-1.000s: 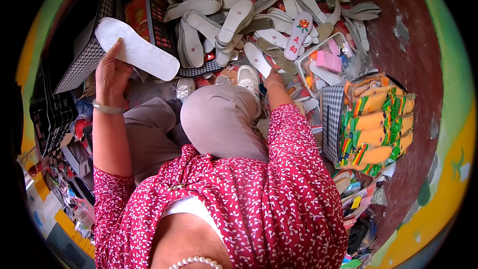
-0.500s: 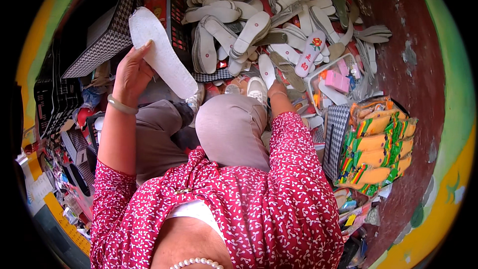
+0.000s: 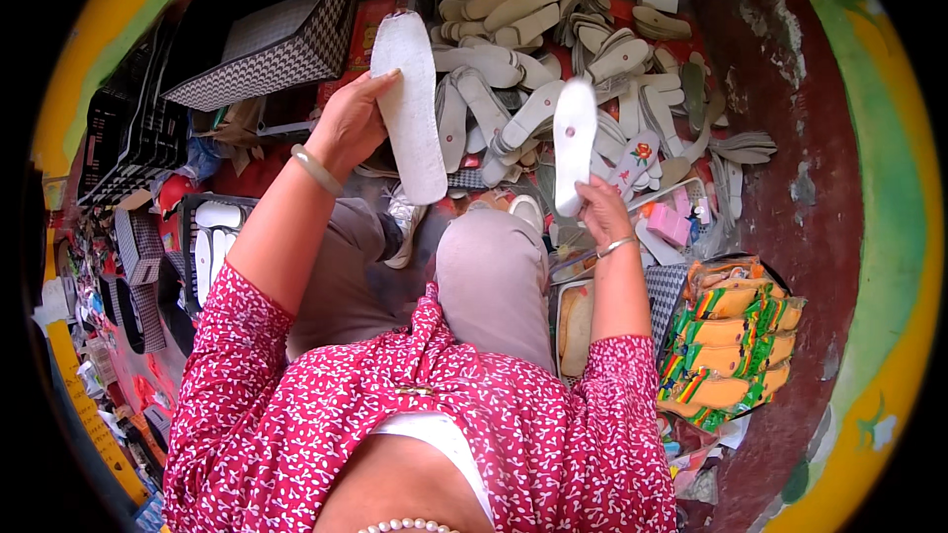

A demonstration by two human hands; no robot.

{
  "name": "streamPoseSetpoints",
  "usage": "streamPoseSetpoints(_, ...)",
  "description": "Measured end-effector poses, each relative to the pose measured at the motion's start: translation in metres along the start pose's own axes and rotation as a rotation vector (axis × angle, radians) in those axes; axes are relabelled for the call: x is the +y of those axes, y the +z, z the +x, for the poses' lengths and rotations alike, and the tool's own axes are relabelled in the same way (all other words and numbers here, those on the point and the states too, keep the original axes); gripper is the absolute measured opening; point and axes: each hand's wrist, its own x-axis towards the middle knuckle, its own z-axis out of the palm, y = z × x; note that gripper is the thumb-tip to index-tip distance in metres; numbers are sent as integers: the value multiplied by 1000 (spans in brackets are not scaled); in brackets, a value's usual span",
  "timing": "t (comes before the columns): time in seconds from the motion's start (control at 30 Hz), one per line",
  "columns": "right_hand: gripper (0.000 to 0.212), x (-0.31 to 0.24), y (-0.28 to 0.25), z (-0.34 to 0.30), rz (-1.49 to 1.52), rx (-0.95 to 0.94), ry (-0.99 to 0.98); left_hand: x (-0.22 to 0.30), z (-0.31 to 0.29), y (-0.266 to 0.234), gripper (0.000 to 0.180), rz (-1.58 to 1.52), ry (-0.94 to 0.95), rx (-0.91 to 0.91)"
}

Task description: The person handles shoe insoles, cleaning them with a cloth, stacking them, and organizing packaged insoles into a plastic basket on the floor.

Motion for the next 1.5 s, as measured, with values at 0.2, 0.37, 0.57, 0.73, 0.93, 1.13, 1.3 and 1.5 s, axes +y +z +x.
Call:
streamPoseSetpoints(0.2, 27, -93, 146, -78, 19, -251, -249, -12, 19, 5, 37, -190, -2, -145)
streamPoseSetpoints(0.37, 26, -82, 199, -67, -44, -336, -99, 0, -8, 43, 47, -282, 58, -222)
streamPoseSetpoints(0.57, 25, -70, 209, -58, -102, -389, 4, -8, -5, 36, 33, -170, 102, -305)
streamPoseSetpoints(0.73, 26, -66, 207, -50, -148, -387, -9, -9, -7, 36, 27, -90, 107, -252)
streamPoseSetpoints(0.93, 21, -68, 200, -42, -355, -339, -34, -8, 0, 39, 28, -127, 135, -152)
streamPoseSetpoints(1.13, 18, -107, 139, -42, -620, -325, -96, -10, 11, 23, 39, -183, 250, -65)
streamPoseSetpoints(1.3, 16, -68, -28, 0, -854, 78, -45, 22, 14, -3, 40, -170, 329, 85)
streamPoseSetpoints(1.5, 29, 68, -77, 26, -1692, 123, 176, 24, 5, -15, 41, -91, 231, 125)
